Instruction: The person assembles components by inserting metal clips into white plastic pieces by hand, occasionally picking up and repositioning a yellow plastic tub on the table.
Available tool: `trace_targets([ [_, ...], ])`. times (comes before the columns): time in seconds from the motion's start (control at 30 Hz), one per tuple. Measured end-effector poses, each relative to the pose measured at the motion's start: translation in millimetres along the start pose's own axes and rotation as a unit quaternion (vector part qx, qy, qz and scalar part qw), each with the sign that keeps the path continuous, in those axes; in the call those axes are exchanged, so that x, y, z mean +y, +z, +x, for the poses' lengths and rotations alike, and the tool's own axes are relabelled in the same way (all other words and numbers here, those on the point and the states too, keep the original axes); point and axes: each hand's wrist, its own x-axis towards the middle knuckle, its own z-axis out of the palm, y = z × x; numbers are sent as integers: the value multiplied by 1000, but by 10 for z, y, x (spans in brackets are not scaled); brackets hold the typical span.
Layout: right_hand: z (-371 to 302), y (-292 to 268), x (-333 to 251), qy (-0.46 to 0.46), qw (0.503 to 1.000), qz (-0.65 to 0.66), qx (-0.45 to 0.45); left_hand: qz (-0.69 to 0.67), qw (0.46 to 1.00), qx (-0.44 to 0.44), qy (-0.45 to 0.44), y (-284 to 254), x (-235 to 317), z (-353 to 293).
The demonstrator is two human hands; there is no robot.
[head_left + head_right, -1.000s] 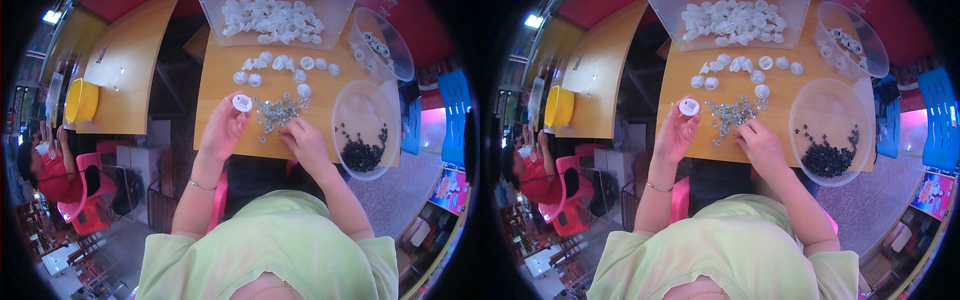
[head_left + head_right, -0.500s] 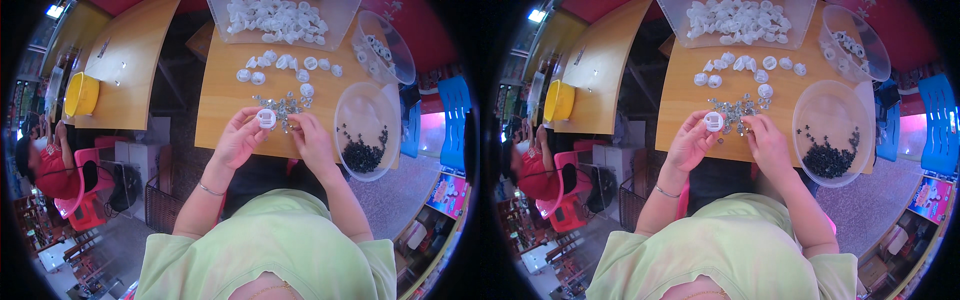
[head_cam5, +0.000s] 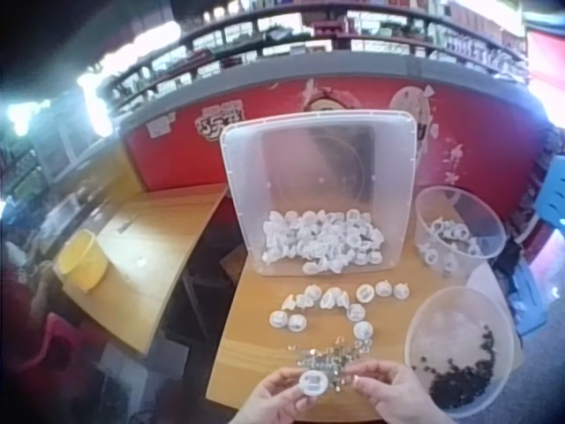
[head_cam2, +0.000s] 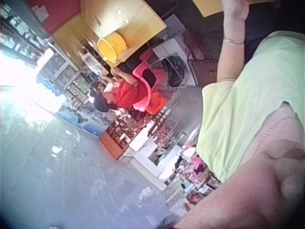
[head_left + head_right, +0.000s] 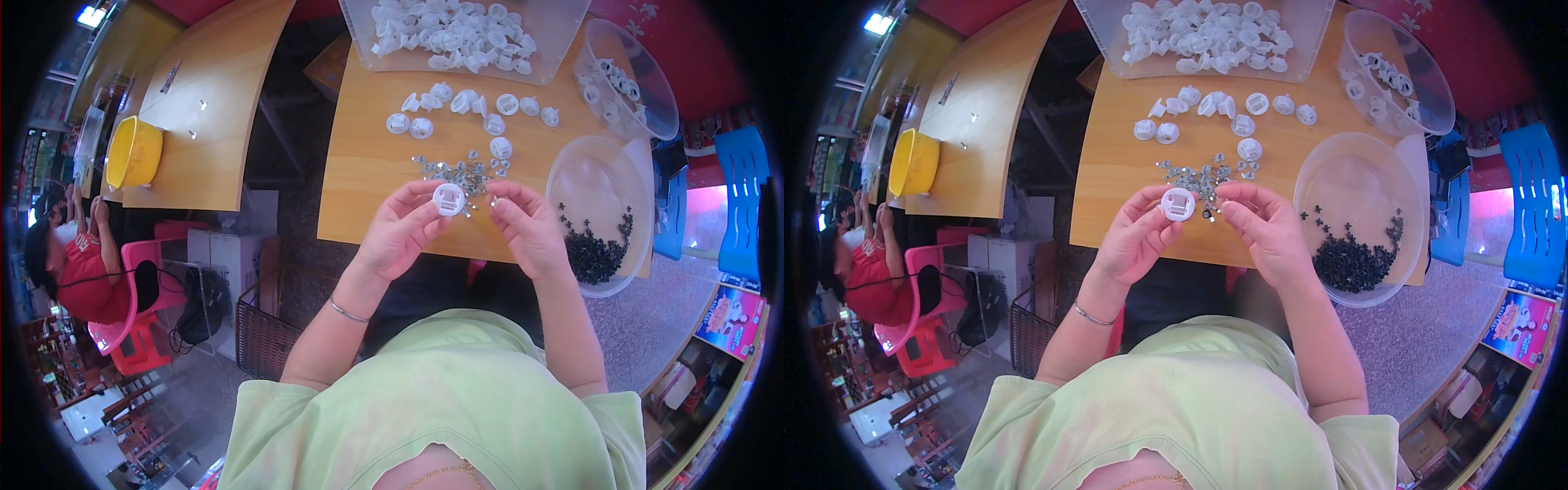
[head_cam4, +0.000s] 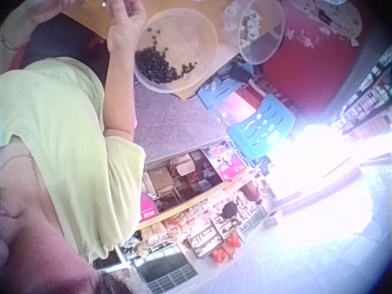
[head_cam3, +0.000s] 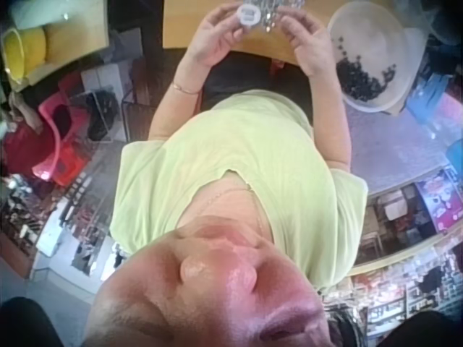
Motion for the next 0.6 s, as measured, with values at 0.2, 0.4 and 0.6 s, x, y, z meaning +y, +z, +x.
trace_targets([
  [0.2, -74, 126, -218, -42, 998, -41, -27, 23, 1000, -6, -5, 77, 40, -20],
  [0.4, -78, 155, -252, -56, 997, -40, -26, 38, 998, -38, -18, 103, 42, -34],
  [0.6, -66, 108, -131, -112, 973, -199, -23, -9, 1000, -17, -18, 279, -23, -7],
])
